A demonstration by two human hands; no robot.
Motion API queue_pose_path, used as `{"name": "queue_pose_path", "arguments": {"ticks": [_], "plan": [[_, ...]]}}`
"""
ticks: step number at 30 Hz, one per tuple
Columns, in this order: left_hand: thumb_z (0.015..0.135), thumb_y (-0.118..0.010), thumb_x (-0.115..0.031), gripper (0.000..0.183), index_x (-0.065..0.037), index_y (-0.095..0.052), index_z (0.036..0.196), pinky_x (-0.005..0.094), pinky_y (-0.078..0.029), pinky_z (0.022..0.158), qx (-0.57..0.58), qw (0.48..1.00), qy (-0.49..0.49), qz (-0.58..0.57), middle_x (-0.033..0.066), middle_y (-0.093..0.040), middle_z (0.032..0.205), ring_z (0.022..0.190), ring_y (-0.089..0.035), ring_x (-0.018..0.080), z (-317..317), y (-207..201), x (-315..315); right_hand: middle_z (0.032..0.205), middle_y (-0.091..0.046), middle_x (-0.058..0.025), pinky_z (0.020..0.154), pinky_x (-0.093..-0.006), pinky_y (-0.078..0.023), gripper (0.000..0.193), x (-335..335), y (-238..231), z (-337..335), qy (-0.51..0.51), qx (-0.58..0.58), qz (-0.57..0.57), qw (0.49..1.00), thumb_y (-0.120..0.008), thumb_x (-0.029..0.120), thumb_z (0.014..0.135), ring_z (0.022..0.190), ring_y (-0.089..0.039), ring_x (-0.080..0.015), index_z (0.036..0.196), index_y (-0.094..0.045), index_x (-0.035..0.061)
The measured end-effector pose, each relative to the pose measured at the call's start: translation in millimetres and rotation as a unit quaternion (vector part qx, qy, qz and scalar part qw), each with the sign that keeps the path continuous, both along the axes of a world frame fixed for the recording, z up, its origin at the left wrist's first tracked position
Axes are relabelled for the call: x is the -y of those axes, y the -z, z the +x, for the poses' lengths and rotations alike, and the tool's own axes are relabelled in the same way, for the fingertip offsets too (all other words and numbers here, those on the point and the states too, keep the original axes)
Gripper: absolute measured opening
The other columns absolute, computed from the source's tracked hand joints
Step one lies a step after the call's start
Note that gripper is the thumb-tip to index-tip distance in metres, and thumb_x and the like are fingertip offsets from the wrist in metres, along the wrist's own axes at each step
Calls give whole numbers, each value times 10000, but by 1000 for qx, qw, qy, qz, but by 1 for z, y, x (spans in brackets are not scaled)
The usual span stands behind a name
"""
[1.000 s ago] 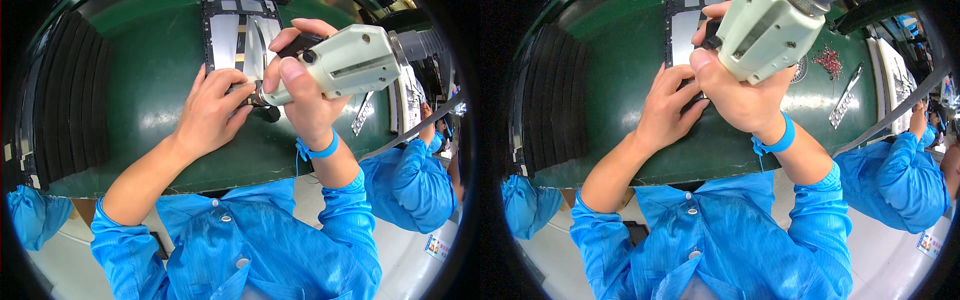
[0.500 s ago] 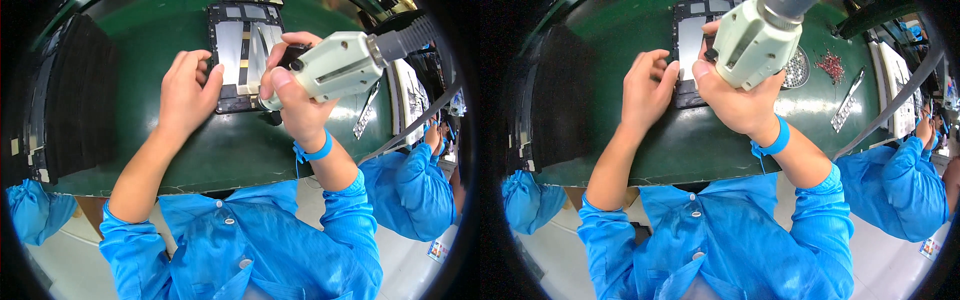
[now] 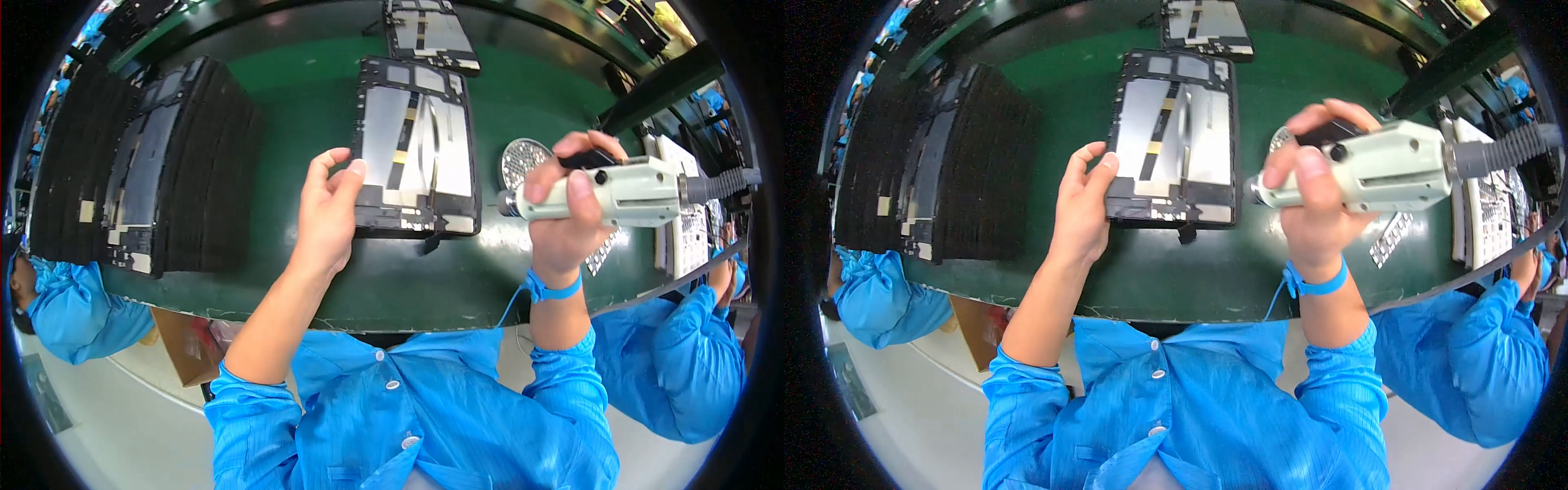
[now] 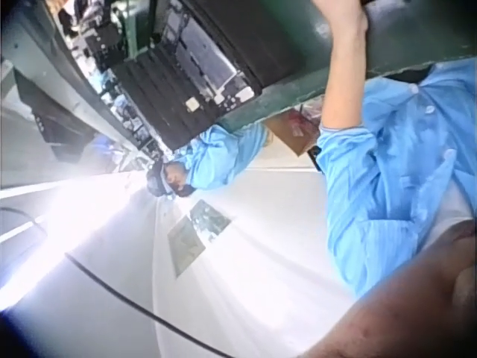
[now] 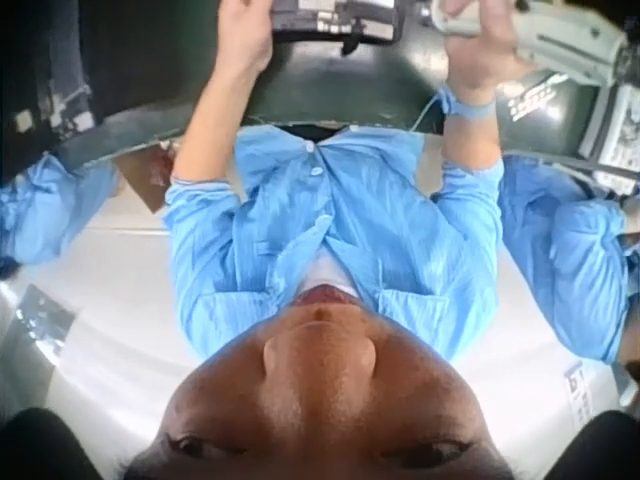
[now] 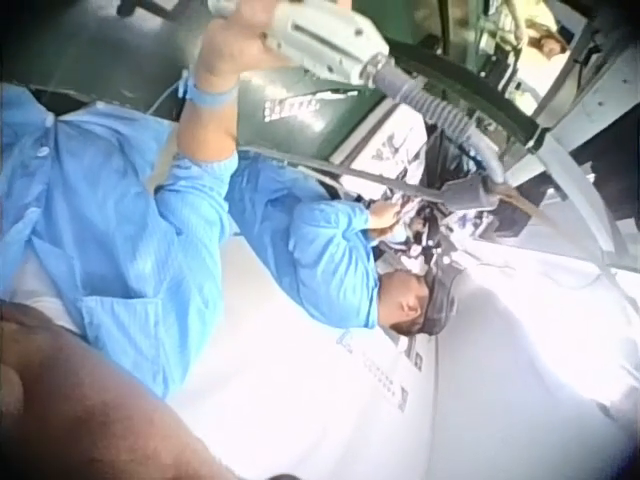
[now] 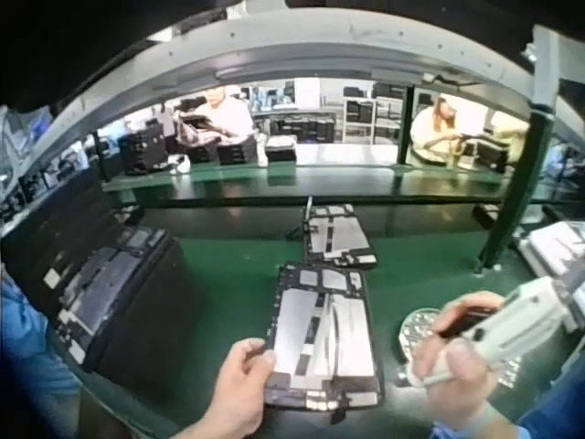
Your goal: The person assembles tablets by placing ribbon cables and boards into tablet frames, driving screws with an electric screwdriver, and placing the assembled frames onto the conveyor shelf. The person also attaches small components onto circuit board strips by hand.
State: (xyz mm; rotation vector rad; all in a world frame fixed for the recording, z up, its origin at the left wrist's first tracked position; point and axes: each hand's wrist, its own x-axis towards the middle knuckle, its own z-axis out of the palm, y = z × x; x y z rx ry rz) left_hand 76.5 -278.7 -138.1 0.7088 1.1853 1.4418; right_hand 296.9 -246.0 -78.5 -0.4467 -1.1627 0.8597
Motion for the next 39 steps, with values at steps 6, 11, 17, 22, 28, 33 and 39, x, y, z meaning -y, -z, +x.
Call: {"name": "queue_pose_path", "arguments": {"ticks": [6,11,17,22,28,33,39], "plan": [[929,-594,-222,356,-85,-474,1235,388,-478,801,44,989,-137,27,53,-550,1087,981,-549,181,-54,-22,-92,935,-574,-187,488,-282,-474,399,-7,2,10,40,-6,-38,998,-572,27,783,534,-569,-168,1162,-485,-63],[942,-512,-204,271,-60,-522,1170,547,-458,871,170,966,-193,2,122,-574,1153,1038,-572,308,-127,-6,-202,936,-582,-173,490,-278,-484,383,-15,9,5,41,13,-58,997,-567,-39,780,547,-571,-167,1156,-496,-53],[908,-534,-267,401,3,-509,1203,538,-468,877,231,900,-365,48,147,-573,1160,1016,-587,339,-141,-4,-240,934,-589,-161,493,-273,-488,379,-15,13,12,53,31,-92,994,-571,-73,780,563,-572,-163,1152,-506,-41],[781,-619,-325,530,21,-529,1172,593,-323,991,-486,608,-625,-49,239,-511,1210,1172,-442,431,-132,25,-252,929,-592,-155,500,-270,-490,377,-15,13,8,34,36,-81,995,-575,-73,779,576,-577,-160,1149,-509,-40],[854,-543,-406,413,-57,-676,1030,431,-485,877,-633,761,-120,-80,172,-627,1121,1035,-607,333,-26,10,-238,935,-598,-145,505,-266,-491,370,-16,20,17,50,53,-82,994,-585,-72,778,592,-581,-151,1142,-521,-45],[861,-521,-460,567,48,-649,1077,433,-453,942,-597,781,-60,-171,258,-621,1137,1116,-574,393,-32,26,-264,939,-606,-136,517,-265,-496,370,-17,21,13,49,51,-93,993,-583,-88,775,600,-582,-147,1138,-527,-52],[914,-561,-276,393,23,-529,1167,371,-452,906,-318,942,-88,-55,195,-587,1171,1046,-589,272,-30,35,-266,940,-607,-125,530,-267,-501,360,-20,23,19,69,59,-100,991,-577,-96,778,618,-586,-144,1132,-530,-53]]}}
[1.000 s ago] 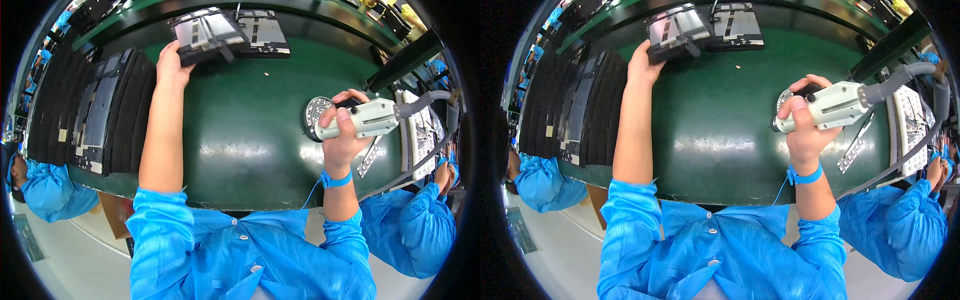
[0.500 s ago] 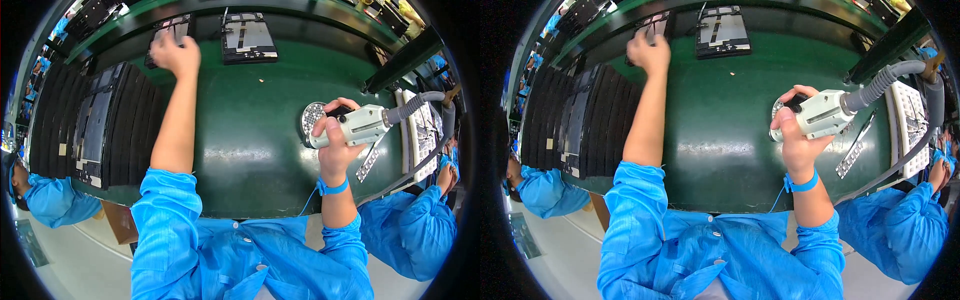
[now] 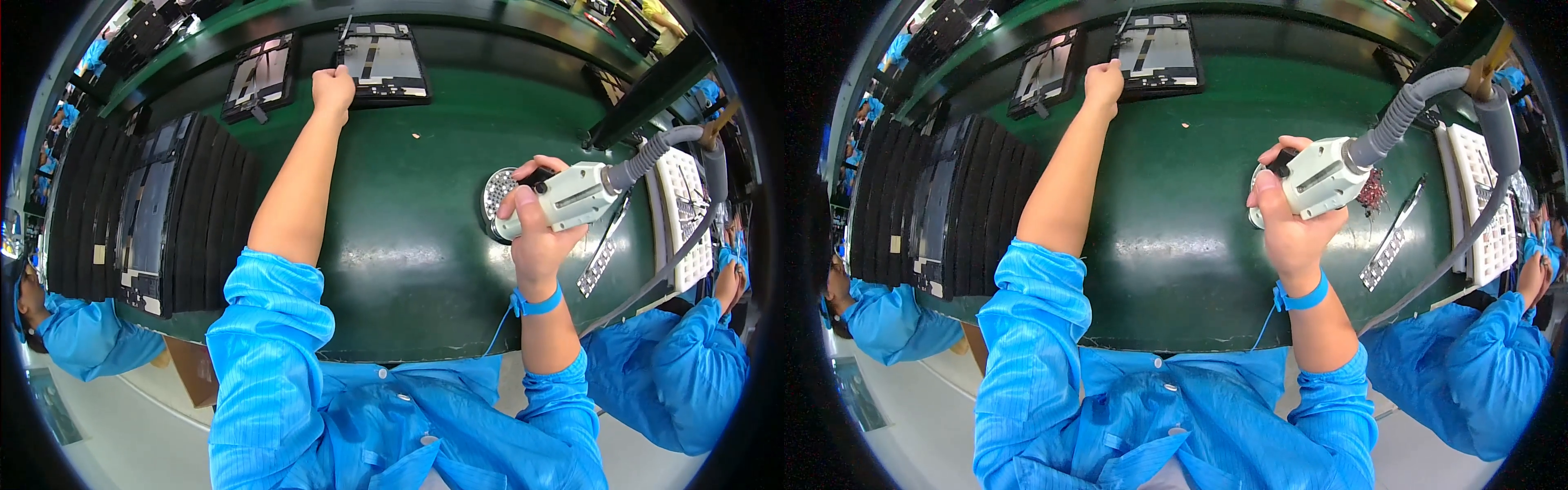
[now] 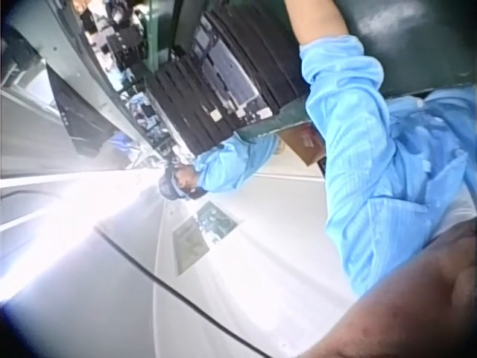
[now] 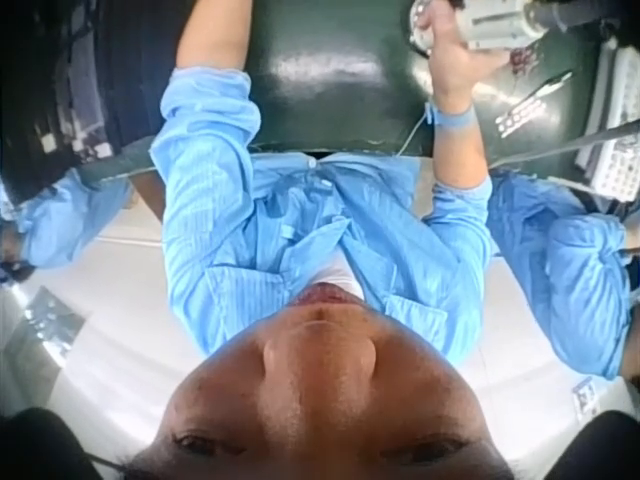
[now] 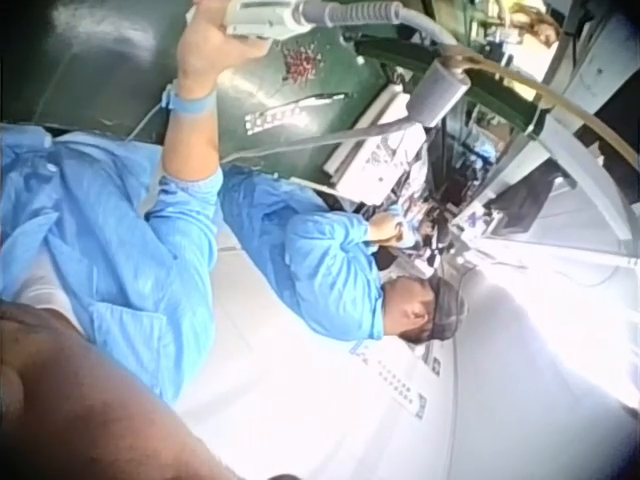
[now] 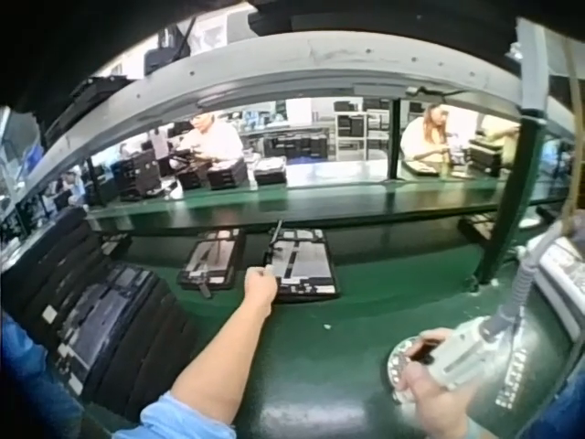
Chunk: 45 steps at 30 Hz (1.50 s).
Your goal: The person assembles tablets by placing ribbon cables and boards into tablet frames, driving screws with an electric screwdriver, and placing the assembled frames onto the conveyor shelf. The person also attaches small components onto circuit board strips by hand.
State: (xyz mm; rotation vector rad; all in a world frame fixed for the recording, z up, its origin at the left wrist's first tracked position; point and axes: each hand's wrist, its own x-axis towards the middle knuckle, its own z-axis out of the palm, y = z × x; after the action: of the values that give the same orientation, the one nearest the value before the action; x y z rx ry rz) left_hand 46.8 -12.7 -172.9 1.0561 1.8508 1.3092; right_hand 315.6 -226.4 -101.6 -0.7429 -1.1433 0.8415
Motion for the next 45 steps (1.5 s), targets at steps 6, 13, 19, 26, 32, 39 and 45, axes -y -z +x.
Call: {"name": "queue_pose_path", "arguments": {"ticks": [6,13,19,26,32,39,45], "plan": [[916,-586,-226,364,22,-504,1169,341,-434,890,156,983,-32,93,140,-566,1104,1014,-533,223,-2,11,11,947,-605,-121,541,-268,-503,354,-3,0,2,-4,-6,2,1000,-573,-108,782,638,-587,-142,1129,-531,-51],[938,-565,-231,359,14,-476,1185,305,-422,884,216,972,-7,94,114,-554,1082,991,-503,168,27,-20,106,925,-611,-115,545,-271,-508,343,-2,-5,6,1,-6,12,1000,-571,-111,795,623,-589,-140,1130,-530,-52],[974,-531,-237,366,16,-435,1221,274,-419,872,251,965,18,77,103,-556,1062,967,-506,132,64,-25,238,896,-618,-103,537,-273,-508,316,-3,-7,6,-2,-22,34,999,-587,-93,799,604,-593,-135,1109,-545,-49],[975,-525,-231,296,-14,-481,1171,264,-453,768,199,979,46,-12,83,-605,982,887,-544,109,83,-14,346,844,-634,-87,517,-252,-494,265,-1,-10,2,-12,-24,50,998,-598,-68,801,570,-592,-127,1064,-571,-62],[869,-614,-177,205,-22,-608,1003,370,-514,655,-296,935,196,-3,134,-619,989,869,-644,235,59,-53,329,829,-633,-84,510,-248,-492,255,1,-9,3,-18,-19,58,998,-610,-44,804,569,-590,-122,1056,-575,-62],[735,-649,-77,316,-29,-588,1042,389,-529,716,-550,715,430,42,108,-582,957,871,-607,286,71,-75,274,795,-627,-80,511,-245,-489,253,-1,-6,1,-17,-2,68,998,-602,-50,802,569,-584,-116,1053,-573,-62],[704,-667,-58,300,-15,-588,990,381,-525,712,-548,706,440,87,121,-576,954,862,-616,289,66,-84,268,889,-619,-136,517,-275,-470,293,-3,-4,4,-7,32,58,998,-589,-33,818,553,-582,-159,1103,-536,-81]]}}
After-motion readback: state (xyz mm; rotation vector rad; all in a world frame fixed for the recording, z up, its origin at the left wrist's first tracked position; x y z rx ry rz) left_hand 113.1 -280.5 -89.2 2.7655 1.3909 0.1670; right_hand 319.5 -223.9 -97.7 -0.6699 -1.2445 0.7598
